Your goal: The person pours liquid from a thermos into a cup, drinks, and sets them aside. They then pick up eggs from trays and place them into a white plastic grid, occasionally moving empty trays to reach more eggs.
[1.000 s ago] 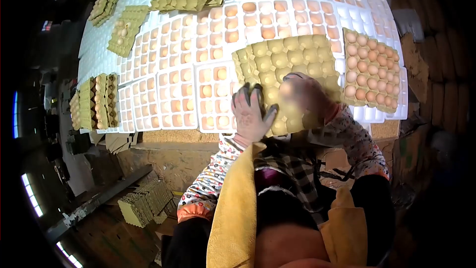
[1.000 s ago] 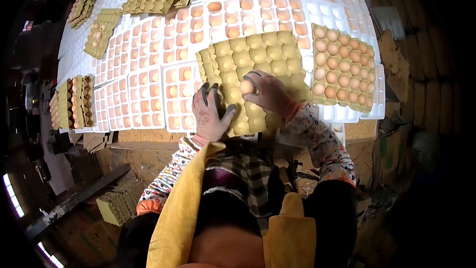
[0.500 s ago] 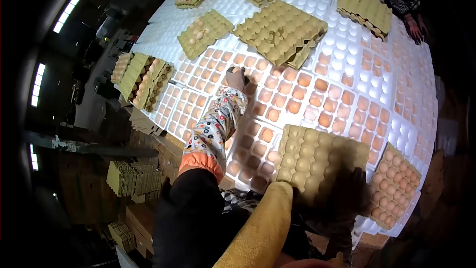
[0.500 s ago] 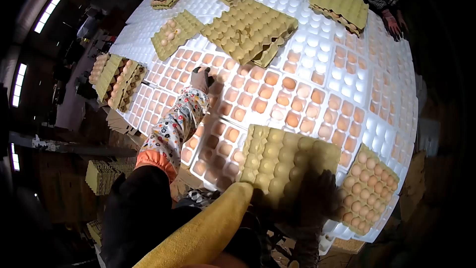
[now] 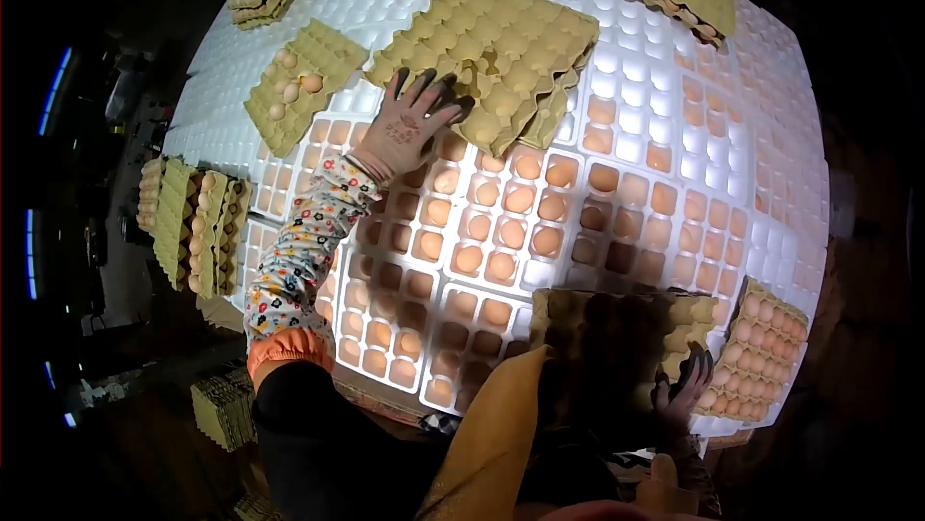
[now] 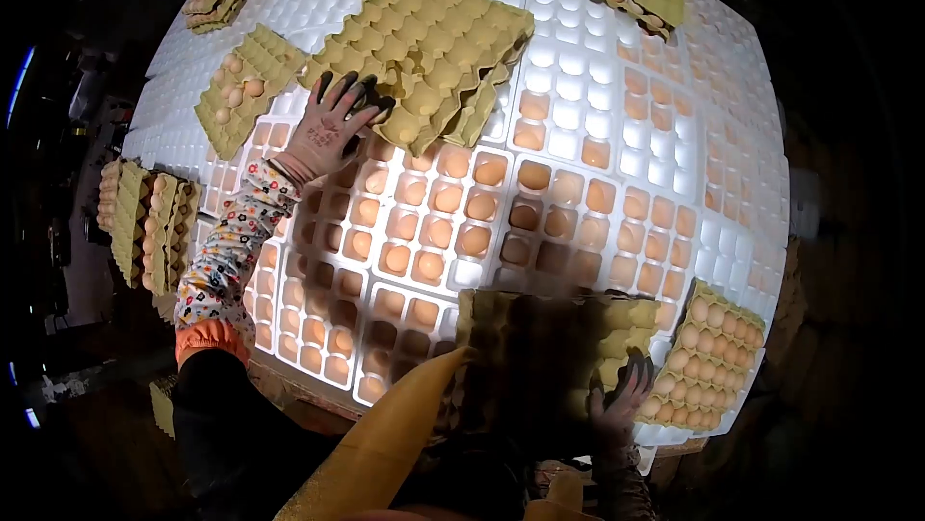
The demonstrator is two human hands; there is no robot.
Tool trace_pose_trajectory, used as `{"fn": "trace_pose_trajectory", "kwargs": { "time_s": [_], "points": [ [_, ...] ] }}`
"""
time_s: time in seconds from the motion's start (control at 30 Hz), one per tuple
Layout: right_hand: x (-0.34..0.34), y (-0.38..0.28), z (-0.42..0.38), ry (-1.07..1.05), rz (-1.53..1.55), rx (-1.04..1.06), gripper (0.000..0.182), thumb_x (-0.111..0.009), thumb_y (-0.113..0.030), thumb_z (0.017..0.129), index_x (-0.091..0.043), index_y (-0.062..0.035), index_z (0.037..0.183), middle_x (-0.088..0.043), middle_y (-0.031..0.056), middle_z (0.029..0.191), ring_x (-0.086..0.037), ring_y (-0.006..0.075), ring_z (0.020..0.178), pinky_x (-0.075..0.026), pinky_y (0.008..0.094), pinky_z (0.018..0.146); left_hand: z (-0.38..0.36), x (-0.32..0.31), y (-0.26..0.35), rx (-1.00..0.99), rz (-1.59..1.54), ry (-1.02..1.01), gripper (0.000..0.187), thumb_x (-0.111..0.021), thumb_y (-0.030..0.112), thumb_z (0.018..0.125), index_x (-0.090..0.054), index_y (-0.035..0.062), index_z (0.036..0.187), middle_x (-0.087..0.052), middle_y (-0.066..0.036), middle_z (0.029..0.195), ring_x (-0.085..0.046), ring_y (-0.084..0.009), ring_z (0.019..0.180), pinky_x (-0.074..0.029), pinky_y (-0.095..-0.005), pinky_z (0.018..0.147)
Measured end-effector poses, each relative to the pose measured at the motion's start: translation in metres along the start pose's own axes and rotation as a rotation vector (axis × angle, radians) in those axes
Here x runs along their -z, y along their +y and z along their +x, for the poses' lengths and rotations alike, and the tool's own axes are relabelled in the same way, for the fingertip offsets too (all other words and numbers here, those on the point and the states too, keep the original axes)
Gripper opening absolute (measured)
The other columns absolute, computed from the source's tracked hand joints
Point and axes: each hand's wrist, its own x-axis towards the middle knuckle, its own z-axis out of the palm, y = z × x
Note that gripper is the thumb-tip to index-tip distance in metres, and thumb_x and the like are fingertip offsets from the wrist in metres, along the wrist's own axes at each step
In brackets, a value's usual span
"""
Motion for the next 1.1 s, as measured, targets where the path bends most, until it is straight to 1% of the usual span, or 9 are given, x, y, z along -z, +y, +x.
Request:
{"fn": "trace_pose_trajectory", "kwargs": {
  "time_s": [0.27, 0.4, 0.57, 0.6, 0.63, 0.7, 0.83, 1.0, 1.1],
  "points": [
    [-0.016, 0.018, 0.004, 0.236, -0.022, 0.148, 0.060, -0.069, -0.022, 0.083, -0.045, -0.0014, 0.134, -0.051, 0.0203, 0.131, -0.047, 0.0427, 0.119, -0.040, 0.0502, 0.100, 0.058, 0.024, 0.118, 0.457, -0.106, 0.002, 0.082, -0.064, 0.048, 0.084, -0.027, 0.0124, 0.149, -0.038, -0.019, 0.144, -0.033, -0.0380, 0.135, -0.020, -0.0577, 0.112],
    [0.033, 0.009, -0.025, 0.334, 0.147, -0.026, 0.059, -0.071, -0.022, 0.082, -0.047, 0.0004, 0.130, -0.052, 0.0259, 0.125, -0.052, 0.0430, 0.110, -0.044, 0.0467, 0.095, -0.040, 0.079, 0.220, 0.240, -0.587, 0.215, 0.065, -0.067, 0.033, 0.085, -0.043, 0.0051, 0.138, -0.053, -0.021, 0.126, -0.050, -0.0407, 0.116, -0.040, -0.0462, 0.100],
    [0.023, 0.050, -0.044, -0.042, 0.591, -0.244, 0.055, -0.069, -0.037, 0.084, -0.054, -0.0001, 0.123, -0.065, 0.0205, 0.107, -0.061, 0.0378, 0.100, -0.047, 0.0447, 0.086, -0.166, 0.065, 0.379, 0.915, -1.566, -0.576, 0.078, -0.073, 0.046, 0.081, -0.041, -0.0060, 0.130, -0.060, -0.023, 0.113, -0.060, -0.0339, 0.102, -0.047, -0.0399, 0.093],
    [0.022, 0.044, -0.037, -0.064, 0.494, -0.277, 0.057, -0.069, -0.039, 0.084, -0.054, -0.0001, 0.123, -0.065, 0.0212, 0.108, -0.061, 0.0384, 0.101, -0.047, 0.0447, 0.086, -0.166, 0.062, 0.409, 0.907, -1.087, -0.297, 0.072, -0.075, 0.042, 0.081, -0.046, -0.0060, 0.125, -0.062, -0.023, 0.111, -0.061, -0.0327, 0.100, -0.047, -0.0390, 0.092],
    [0.022, 0.040, -0.031, -0.082, 0.391, -0.314, 0.058, -0.068, -0.041, 0.084, -0.054, -0.0001, 0.123, -0.065, 0.0219, 0.108, -0.061, 0.0391, 0.102, -0.047, 0.0446, 0.086, -0.162, 0.059, 0.417, 0.976, -1.289, -0.199, 0.068, -0.076, 0.037, 0.080, -0.046, -0.0058, 0.124, -0.062, -0.023, 0.110, -0.061, -0.0332, 0.099, -0.048, -0.0387, 0.091],
    [0.022, 0.038, -0.025, -0.120, 0.306, -0.407, 0.057, -0.069, -0.040, 0.086, -0.055, 0.0015, 0.123, -0.066, 0.0178, 0.107, -0.063, 0.0308, 0.098, -0.048, 0.0380, 0.085, -0.154, 0.068, 0.411, 1.049, -1.505, -0.055, 0.062, -0.076, 0.028, 0.080, -0.047, -0.0054, 0.123, -0.063, -0.022, 0.108, -0.062, -0.0341, 0.099, -0.048, -0.0382, 0.091],
    [0.008, 0.029, -0.037, -0.024, 0.945, -0.501, 0.046, -0.067, -0.026, 0.091, -0.057, 0.0056, 0.122, -0.063, 0.0052, 0.105, -0.055, 0.0125, 0.094, -0.046, 0.0257, 0.084, -0.154, 0.107, 0.369, 1.107, -1.578, 0.116, 0.051, -0.072, 0.012, 0.078, -0.052, -0.0047, 0.122, -0.065, -0.016, 0.106, -0.063, -0.0263, 0.096, -0.050, -0.0345, 0.085],
    [0.061, -0.116, -0.077, -0.053, 1.469, -0.346, 0.054, -0.068, -0.023, 0.091, -0.050, 0.0035, 0.134, -0.062, 0.0105, 0.121, -0.058, 0.0141, 0.106, -0.047, 0.0270, 0.093, -0.245, 0.103, 0.231, 1.103, -1.967, 0.267, 0.038, -0.066, 0.002, 0.082, -0.060, -0.0025, 0.119, -0.068, -0.009, 0.095, -0.064, -0.0169, 0.085, -0.054, -0.0294, 0.075],
    [0.021, -0.150, -0.101, -0.157, 1.197, -0.320, 0.047, -0.061, -0.020, 0.094, -0.050, 0.0029, 0.134, -0.063, 0.0094, 0.120, -0.060, 0.0141, 0.104, -0.048, 0.0280, 0.092, -0.326, 0.082, 0.139, 1.076, -1.789, 0.251, 0.040, -0.066, 0.009, 0.083, -0.061, -0.0029, 0.120, -0.067, -0.011, 0.108, -0.065, -0.0199, 0.090, -0.053, -0.0303, 0.076]
  ]
}}
